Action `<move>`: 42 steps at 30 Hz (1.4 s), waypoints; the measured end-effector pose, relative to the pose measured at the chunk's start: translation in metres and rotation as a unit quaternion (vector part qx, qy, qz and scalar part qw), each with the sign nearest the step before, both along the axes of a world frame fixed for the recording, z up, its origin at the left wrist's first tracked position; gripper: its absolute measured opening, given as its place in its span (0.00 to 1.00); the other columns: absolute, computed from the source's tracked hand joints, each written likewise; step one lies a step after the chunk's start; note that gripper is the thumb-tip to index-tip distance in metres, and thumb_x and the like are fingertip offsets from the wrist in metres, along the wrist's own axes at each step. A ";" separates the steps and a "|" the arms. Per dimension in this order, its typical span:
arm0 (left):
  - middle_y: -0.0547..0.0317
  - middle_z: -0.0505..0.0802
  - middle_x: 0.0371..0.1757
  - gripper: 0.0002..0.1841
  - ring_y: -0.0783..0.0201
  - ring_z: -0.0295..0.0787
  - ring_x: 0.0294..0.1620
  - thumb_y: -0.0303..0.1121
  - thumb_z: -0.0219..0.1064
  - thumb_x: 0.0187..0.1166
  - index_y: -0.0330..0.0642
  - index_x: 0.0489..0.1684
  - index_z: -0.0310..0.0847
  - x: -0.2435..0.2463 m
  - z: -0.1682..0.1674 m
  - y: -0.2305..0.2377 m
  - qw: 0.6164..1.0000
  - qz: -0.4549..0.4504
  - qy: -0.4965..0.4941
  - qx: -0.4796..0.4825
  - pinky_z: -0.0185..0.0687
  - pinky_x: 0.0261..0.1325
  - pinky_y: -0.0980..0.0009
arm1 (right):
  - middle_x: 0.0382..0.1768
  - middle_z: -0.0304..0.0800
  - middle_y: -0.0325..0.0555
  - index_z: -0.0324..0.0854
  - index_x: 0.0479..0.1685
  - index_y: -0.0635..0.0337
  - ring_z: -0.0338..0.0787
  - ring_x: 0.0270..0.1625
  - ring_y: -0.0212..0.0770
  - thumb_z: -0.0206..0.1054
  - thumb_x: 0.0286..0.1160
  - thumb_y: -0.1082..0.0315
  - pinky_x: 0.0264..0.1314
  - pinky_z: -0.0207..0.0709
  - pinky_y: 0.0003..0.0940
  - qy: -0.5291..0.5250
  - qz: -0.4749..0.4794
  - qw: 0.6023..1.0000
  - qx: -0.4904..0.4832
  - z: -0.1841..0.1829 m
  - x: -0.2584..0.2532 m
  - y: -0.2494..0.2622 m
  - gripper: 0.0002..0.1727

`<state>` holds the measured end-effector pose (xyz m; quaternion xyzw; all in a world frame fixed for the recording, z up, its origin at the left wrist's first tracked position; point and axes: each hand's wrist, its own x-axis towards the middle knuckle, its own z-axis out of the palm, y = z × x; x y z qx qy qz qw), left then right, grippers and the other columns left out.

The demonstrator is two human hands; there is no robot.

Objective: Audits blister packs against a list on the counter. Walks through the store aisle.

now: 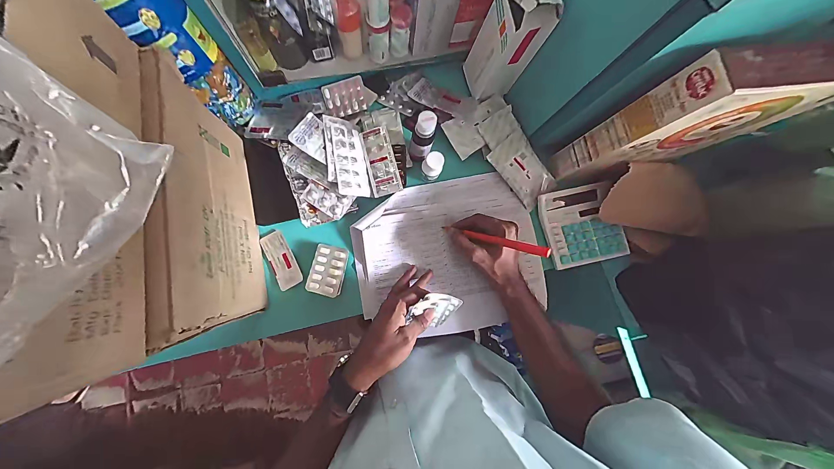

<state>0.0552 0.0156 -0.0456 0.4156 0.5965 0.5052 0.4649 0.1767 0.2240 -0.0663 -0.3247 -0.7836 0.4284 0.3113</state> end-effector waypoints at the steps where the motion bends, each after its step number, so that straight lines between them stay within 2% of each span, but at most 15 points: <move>1: 0.42 0.72 0.87 0.18 0.51 0.56 0.93 0.30 0.62 0.82 0.28 0.65 0.83 0.000 0.000 0.000 1.000 0.000 0.001 0.000 0.59 0.91 0.61 | 0.27 0.93 0.35 0.92 0.33 0.58 0.88 0.28 0.22 0.75 0.65 0.66 0.32 0.83 0.22 0.000 0.002 1.000 0.001 -0.001 0.000 0.000 0.05; 9: 0.37 0.72 0.86 0.20 0.47 0.55 0.93 0.29 0.61 0.82 0.25 0.67 0.81 -0.001 0.003 0.001 1.000 0.000 0.000 0.004 0.56 0.92 0.59 | 0.28 0.92 0.36 0.91 0.31 0.59 0.87 0.29 0.22 0.74 0.65 0.64 0.32 0.81 0.22 -0.021 -0.001 0.999 0.026 -0.002 -0.001 -0.001 0.07; 13: 0.37 0.71 0.86 0.21 0.48 0.55 0.92 0.29 0.60 0.82 0.26 0.70 0.79 -0.001 0.006 0.002 1.000 -0.005 0.002 -0.008 0.57 0.91 0.61 | 0.26 0.90 0.39 0.89 0.32 0.60 0.84 0.26 0.25 0.73 0.67 0.65 0.30 0.78 0.26 -0.044 -0.062 0.996 0.050 -0.001 -0.003 -0.005 0.07; 16: 0.37 0.72 0.86 0.20 0.48 0.55 0.92 0.28 0.60 0.82 0.25 0.69 0.80 -0.001 0.006 0.001 1.000 -0.006 0.002 -0.006 0.56 0.91 0.60 | 0.28 0.89 0.34 0.87 0.35 0.59 0.84 0.26 0.25 0.70 0.69 0.71 0.28 0.79 0.23 0.055 -0.046 0.995 -0.064 -0.003 0.005 0.002 0.02; 19: 0.35 0.70 0.86 0.22 0.48 0.56 0.92 0.29 0.60 0.82 0.26 0.72 0.78 -0.001 0.004 0.002 1.000 -0.005 0.000 -0.005 0.58 0.91 0.61 | 0.29 0.92 0.33 0.87 0.36 0.52 0.87 0.26 0.27 0.66 0.72 0.75 0.27 0.83 0.22 0.218 -0.024 0.956 -0.196 -0.006 0.011 0.014 0.07; 23: 0.35 0.70 0.86 0.24 0.49 0.58 0.91 0.29 0.60 0.82 0.26 0.76 0.75 -0.001 0.005 0.002 1.000 0.004 -0.019 -0.004 0.59 0.90 0.61 | 0.33 0.93 0.35 0.86 0.44 0.56 0.90 0.30 0.29 0.68 0.73 0.76 0.32 0.86 0.24 0.213 -0.008 0.958 -0.192 -0.009 0.009 0.018 0.06; 25: 0.36 0.79 0.80 0.22 0.50 0.69 0.86 0.29 0.60 0.82 0.23 0.71 0.77 -0.001 0.007 -0.001 0.999 0.031 -0.025 0.035 0.66 0.87 0.60 | 0.35 0.92 0.35 0.86 0.47 0.57 0.90 0.32 0.30 0.69 0.73 0.75 0.35 0.87 0.25 0.197 0.001 0.964 -0.176 -0.012 0.008 0.019 0.08; 28: 0.46 0.91 0.64 0.16 0.60 0.88 0.66 0.28 0.64 0.80 0.28 0.62 0.82 -0.004 0.024 -0.014 0.991 0.058 -0.079 0.095 0.84 0.71 0.63 | 0.36 0.93 0.36 0.87 0.48 0.58 0.90 0.33 0.31 0.70 0.74 0.73 0.37 0.87 0.25 0.180 0.000 0.967 -0.181 -0.009 0.006 0.020 0.07; 32: 0.54 0.95 0.54 0.16 0.62 0.94 0.53 0.36 0.77 0.73 0.47 0.57 0.86 -0.007 0.027 -0.043 0.971 0.083 -0.205 0.095 0.91 0.57 0.64 | 0.32 0.94 0.40 0.88 0.43 0.61 0.90 0.32 0.33 0.69 0.73 0.76 0.37 0.87 0.27 0.202 -0.013 0.958 -0.204 -0.001 0.005 0.021 0.05; 35: 0.63 0.93 0.55 0.23 0.70 0.92 0.51 0.32 0.75 0.72 0.53 0.66 0.78 -0.007 0.020 -0.063 0.952 0.084 -0.283 0.083 0.91 0.54 0.71 | 0.32 0.94 0.39 0.88 0.42 0.60 0.92 0.33 0.33 0.67 0.74 0.75 0.38 0.87 0.27 0.199 -0.002 0.958 -0.207 0.005 0.002 0.017 0.05; 37: 0.54 0.92 0.59 0.30 0.59 0.93 0.53 0.27 0.69 0.74 0.57 0.78 0.71 -0.006 0.014 -0.066 0.908 0.072 -0.403 0.092 0.90 0.54 0.65 | 0.33 0.95 0.37 0.88 0.44 0.60 0.92 0.34 0.31 0.67 0.76 0.72 0.39 0.88 0.25 0.177 0.011 0.968 -0.179 0.014 -0.001 0.015 0.05; 38: 0.47 0.91 0.60 0.31 0.51 0.93 0.54 0.27 0.68 0.73 0.59 0.79 0.70 -0.003 0.013 -0.066 0.876 0.070 -0.468 0.088 0.91 0.54 0.58 | 0.35 0.95 0.37 0.88 0.45 0.60 0.93 0.35 0.31 0.66 0.78 0.70 0.38 0.88 0.24 0.162 0.016 0.973 -0.160 0.018 -0.002 0.014 0.07; 40: 0.36 0.86 0.69 0.30 0.32 0.86 0.66 0.28 0.63 0.77 0.61 0.80 0.70 0.001 0.014 -0.067 0.810 0.048 -0.578 0.087 0.86 0.61 0.39 | 0.40 0.97 0.39 0.87 0.54 0.63 0.95 0.39 0.33 0.59 0.86 0.65 0.41 0.89 0.27 0.120 0.035 0.983 -0.136 0.029 -0.002 0.015 0.14; 41: 0.35 0.83 0.73 0.28 0.30 0.84 0.68 0.28 0.60 0.78 0.62 0.79 0.71 0.001 0.015 -0.068 0.795 0.038 -0.599 0.084 0.85 0.62 0.37 | 0.43 0.97 0.41 0.85 0.59 0.64 0.96 0.42 0.35 0.54 0.91 0.62 0.43 0.91 0.30 0.106 0.052 0.984 -0.135 0.032 -0.002 0.015 0.18; 42: 0.36 0.83 0.74 0.25 0.33 0.88 0.63 0.30 0.60 0.78 0.61 0.76 0.73 0.001 0.016 -0.069 0.797 0.038 -0.597 0.084 0.89 0.56 0.42 | 0.45 0.98 0.42 0.82 0.63 0.65 0.97 0.44 0.37 0.49 0.93 0.61 0.45 0.92 0.32 0.097 0.070 0.983 -0.136 0.034 -0.003 0.016 0.21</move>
